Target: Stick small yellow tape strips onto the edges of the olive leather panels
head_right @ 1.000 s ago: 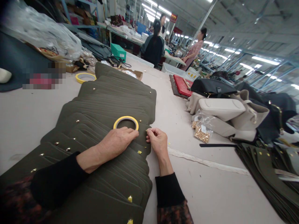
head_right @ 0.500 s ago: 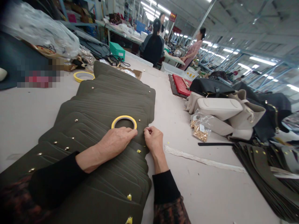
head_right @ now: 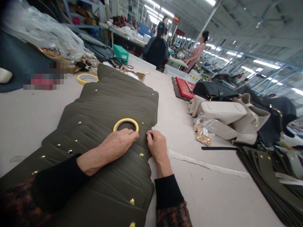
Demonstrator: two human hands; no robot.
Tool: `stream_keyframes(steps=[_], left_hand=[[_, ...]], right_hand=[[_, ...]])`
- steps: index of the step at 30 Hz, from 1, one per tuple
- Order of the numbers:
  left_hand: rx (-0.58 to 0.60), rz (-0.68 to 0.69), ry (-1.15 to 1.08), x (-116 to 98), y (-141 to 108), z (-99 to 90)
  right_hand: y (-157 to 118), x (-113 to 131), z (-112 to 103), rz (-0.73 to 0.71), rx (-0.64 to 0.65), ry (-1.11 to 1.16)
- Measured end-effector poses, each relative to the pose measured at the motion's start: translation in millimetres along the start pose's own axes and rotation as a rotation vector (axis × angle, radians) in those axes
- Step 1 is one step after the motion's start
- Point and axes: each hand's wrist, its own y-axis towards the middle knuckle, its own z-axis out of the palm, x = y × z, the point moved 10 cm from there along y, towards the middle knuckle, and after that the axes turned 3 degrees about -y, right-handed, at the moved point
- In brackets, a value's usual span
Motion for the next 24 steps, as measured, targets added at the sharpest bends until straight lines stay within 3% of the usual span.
stream_keyframes(steps=[5,10,16,18,22,24], left_hand=[[0.039,0.015,0.047,-2,-1,1.4],[-0.024,0.058,-0.067,1,0,-10.3],[-0.081,0.116,-0.231,7,2,-19.5],[-0.12,0.126,-0.274,8,2,-22.9],[-0.215,0.16,-0.34,5,-1,-33.1],[-0.221,0.163,-0.346,4,-3,-34.3]], right_hand=[[6,-21,15,0.216,0.097,-0.038],[2,-23,12,0.235,0.172,0.038],[-24,-12,23,0.165,0.529,0.148],[-25,-9,15,0.165,0.457,0.217],[-20,5,-18,0.128,0.089,0.415],[-21,21,-25,0.049,0.019,0.451]])
